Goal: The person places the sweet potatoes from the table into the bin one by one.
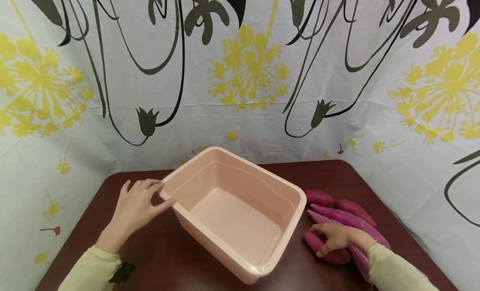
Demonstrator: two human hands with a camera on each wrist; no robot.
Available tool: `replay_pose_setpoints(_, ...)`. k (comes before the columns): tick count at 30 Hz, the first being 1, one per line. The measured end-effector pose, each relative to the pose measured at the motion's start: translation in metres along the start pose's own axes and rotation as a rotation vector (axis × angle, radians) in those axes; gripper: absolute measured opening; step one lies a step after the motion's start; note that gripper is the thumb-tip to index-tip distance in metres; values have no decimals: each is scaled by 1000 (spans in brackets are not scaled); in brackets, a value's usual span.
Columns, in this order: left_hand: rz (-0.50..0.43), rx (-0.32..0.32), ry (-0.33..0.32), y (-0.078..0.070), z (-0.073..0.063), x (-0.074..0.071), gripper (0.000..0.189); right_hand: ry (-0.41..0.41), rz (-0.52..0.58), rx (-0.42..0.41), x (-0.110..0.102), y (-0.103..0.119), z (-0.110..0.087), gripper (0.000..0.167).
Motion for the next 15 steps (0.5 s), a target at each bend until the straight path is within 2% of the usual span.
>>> replay_pose_setpoints(7,0,-2,11,0,0,0,60,-7,43,38,-1,0,2,54)
replay_pose_setpoints(15,2,-1,8,0,0,0,59,-13,143,43,-14,0,4,56)
Point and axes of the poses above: each hand's wrist, its own z-axis towards the middle knuckle, its own x-axis out of the palm, y = z × x, the point moved 1 cm from there along z, towards the middle knuckle, and after that the axes turned 9 degrees about -y, right-handed, at the moved point
